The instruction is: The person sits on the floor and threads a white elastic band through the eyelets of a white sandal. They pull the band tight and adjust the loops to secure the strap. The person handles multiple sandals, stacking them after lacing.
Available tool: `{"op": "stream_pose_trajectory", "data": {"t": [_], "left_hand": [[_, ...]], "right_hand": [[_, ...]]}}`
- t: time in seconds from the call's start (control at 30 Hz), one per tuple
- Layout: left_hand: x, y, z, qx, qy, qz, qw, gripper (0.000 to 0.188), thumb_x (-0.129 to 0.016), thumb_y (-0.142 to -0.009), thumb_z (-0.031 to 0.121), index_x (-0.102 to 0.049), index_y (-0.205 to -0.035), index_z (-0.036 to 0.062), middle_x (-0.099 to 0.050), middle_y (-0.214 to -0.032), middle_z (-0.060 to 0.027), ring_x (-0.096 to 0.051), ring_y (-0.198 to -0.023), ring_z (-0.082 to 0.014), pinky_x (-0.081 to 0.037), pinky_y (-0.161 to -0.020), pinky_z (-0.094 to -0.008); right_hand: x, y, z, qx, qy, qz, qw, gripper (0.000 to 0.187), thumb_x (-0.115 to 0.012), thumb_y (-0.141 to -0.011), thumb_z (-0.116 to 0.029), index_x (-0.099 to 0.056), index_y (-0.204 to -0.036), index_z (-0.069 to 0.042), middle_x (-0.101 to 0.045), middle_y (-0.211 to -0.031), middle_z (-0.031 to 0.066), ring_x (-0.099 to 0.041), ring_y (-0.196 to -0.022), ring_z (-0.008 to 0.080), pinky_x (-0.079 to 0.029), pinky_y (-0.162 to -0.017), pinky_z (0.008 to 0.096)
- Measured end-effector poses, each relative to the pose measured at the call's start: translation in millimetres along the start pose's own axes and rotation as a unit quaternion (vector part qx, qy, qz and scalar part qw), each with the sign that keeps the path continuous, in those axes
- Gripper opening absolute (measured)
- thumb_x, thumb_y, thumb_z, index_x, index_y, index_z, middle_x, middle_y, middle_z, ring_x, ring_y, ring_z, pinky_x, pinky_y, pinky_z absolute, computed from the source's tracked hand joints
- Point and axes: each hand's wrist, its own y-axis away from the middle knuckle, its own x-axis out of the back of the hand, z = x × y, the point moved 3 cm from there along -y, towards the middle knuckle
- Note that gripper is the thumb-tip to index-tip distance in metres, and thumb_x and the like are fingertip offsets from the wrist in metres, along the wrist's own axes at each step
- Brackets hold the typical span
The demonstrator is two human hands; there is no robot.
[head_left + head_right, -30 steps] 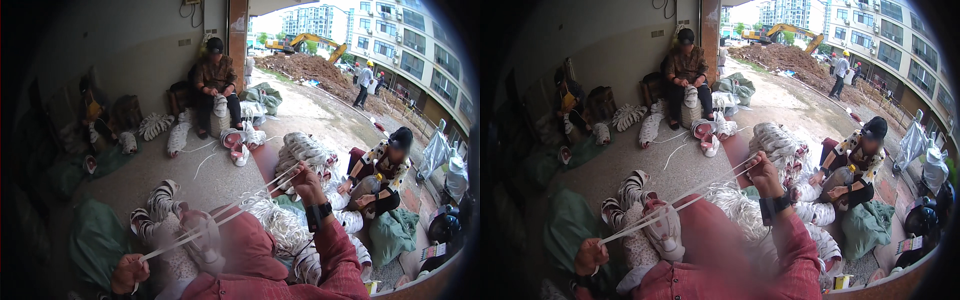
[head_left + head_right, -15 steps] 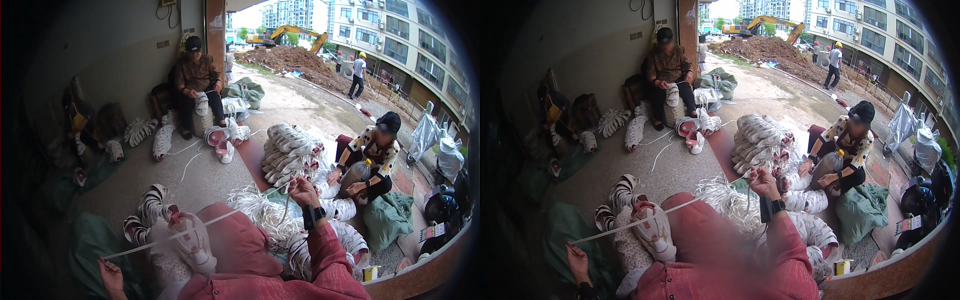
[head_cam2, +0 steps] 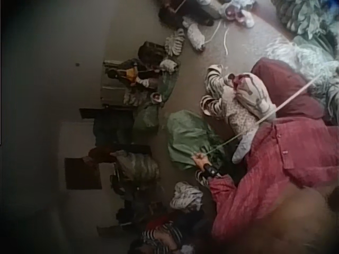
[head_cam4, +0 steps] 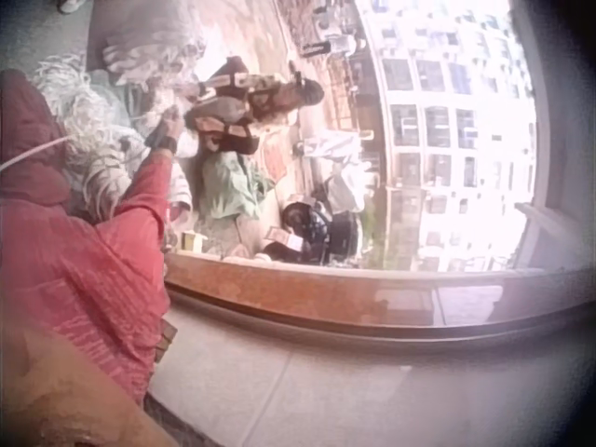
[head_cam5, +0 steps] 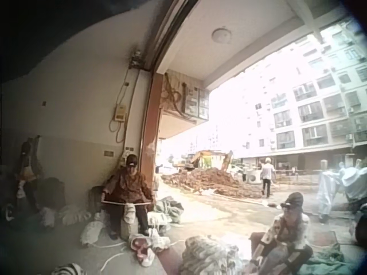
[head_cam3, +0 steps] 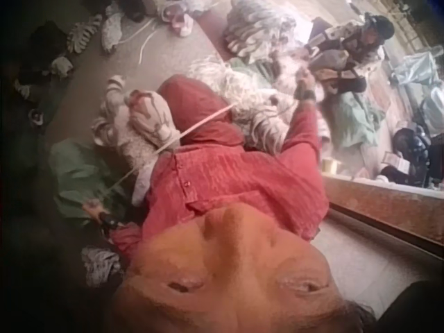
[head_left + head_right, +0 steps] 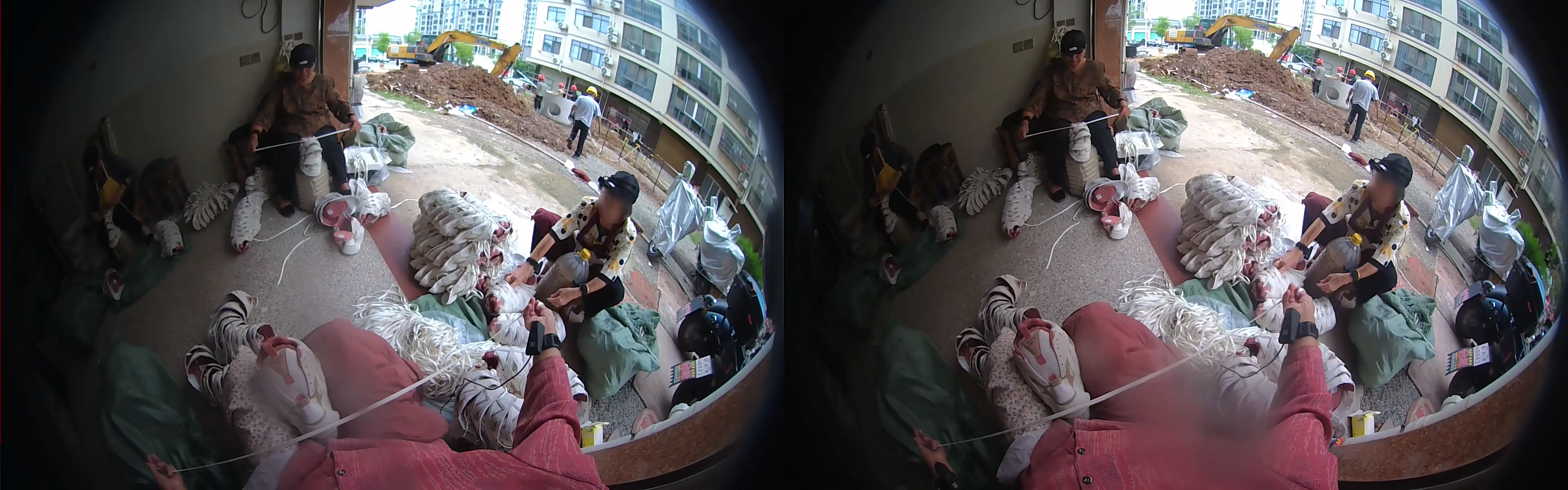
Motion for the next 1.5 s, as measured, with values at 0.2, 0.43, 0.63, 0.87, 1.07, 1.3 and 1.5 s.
{"op": "stream_pose_trajectory", "data": {"t": [0.2, 0.43, 0.63, 0.87, 1.07, 1.3, 1.5], "left_hand": [[-1.4, 1.3, 4.7, -0.024, -0.04, -0.024, 0.999, 0.033, -0.057, -0.102, 0.036, -0.064, -0.127, 0.016, -0.065, -0.101, 0.0078, -0.043, -0.058, -0.0027, -0.029, -0.041, -0.0206], [-11.9, -5.9, 33.3, -0.058, -0.061, -0.022, 0.996, 0.033, -0.058, -0.102, 0.037, -0.065, -0.126, 0.016, -0.062, -0.099, 0.0094, -0.037, -0.057, -0.0023, -0.027, -0.043, -0.0198], [-24.3, -13.3, 61.2, -0.047, -0.075, -0.133, 0.987, 0.047, -0.049, -0.104, 0.044, -0.057, -0.134, 0.0091, -0.067, -0.102, 0.0037, -0.049, -0.06, -0.0044, -0.034, -0.037, -0.0193], [-206.3, 113.6, -27.8, 0.079, -0.197, -0.285, 0.935, 0.043, -0.05, -0.104, 0.034, -0.058, -0.132, 0.0038, -0.069, -0.108, -0.0022, -0.06, -0.078, -0.0075, -0.041, -0.052, -0.0204], [-302.7, 233.9, -127.1, 0.001, -0.428, -0.528, 0.734, 0.029, -0.065, -0.095, 0.017, -0.067, -0.119, 0.0016, -0.07, -0.105, -0.0045, -0.065, -0.094, -0.0114, -0.049, -0.082, -0.0252], [-333.3, 275.3, -184.0, -0.25, -0.534, -0.615, 0.524, 0.073, -0.074, -0.088, 0.029, -0.041, -0.149, 0.0062, -0.049, -0.143, -0.0194, -0.043, -0.135, -0.0304, -0.034, -0.113, -0.0423], [-323.0, 253.8, -243.2, -0.14, -0.548, -0.57, 0.596, 0.108, -0.08, -0.079, 0.041, -0.015, -0.157, 0.0027, -0.033, -0.152, -0.0284, -0.031, -0.143, -0.041, -0.028, -0.117, -0.0458]], "right_hand": [[49.9, -19.4, -74.9, 0.123, 0.031, -0.023, 0.992, 0.015, -0.052, -0.1, -0.01, -0.05, -0.106, 0.004, -0.062, -0.107, 0.0186, -0.066, -0.1, 0.0317, -0.062, -0.085, 0.0446], [73.8, -35.5, -109.4, 0.204, 0.044, 0.031, 0.978, 0.018, -0.049, -0.098, -0.004, -0.054, -0.115, -0.002, -0.066, -0.104, 0.0176, -0.067, -0.101, 0.0304, -0.058, -0.091, 0.0495], [12.5, -29.2, -50.4, 0.182, 0.117, -0.034, 0.976, 0.04, -0.052, -0.098, -0.003, -0.037, -0.136, -0.006, -0.066, -0.105, 0.0204, -0.071, -0.088, 0.034, -0.06, -0.08, 0.0525], [-129.3, 129.9, 123.9, 0.025, 0.41, -0.282, 0.867, 0.028, -0.068, -0.095, -0.017, -0.062, -0.116, 0.0, -0.071, -0.104, 0.011, -0.072, -0.091, 0.0194, -0.058, -0.08, 0.0288], [-159.3, 278.0, 276.7, -0.049, 0.555, -0.541, 0.63, 0.019, -0.07, -0.093, -0.007, -0.069, -0.111, -0.003, -0.071, -0.094, 0.0034, -0.065, -0.075, 0.0104, -0.051, -0.068, 0.0235], [-167.3, 365.3, 343.5, 0.208, 0.523, -0.683, 0.465, 0.011, -0.066, -0.092, -0.004, -0.062, -0.102, -0.002, -0.058, -0.089, 0.006, -0.058, -0.068, 0.0188, -0.049, -0.065, 0.0298], [-172.5, 348.6, 411.5, 0.171, 0.591, -0.618, 0.489, 0.017, -0.059, -0.096, -0.016, -0.055, -0.11, -0.006, -0.063, -0.099, 0.016, -0.065, -0.082, 0.0351, -0.051, -0.072, 0.0417]]}}
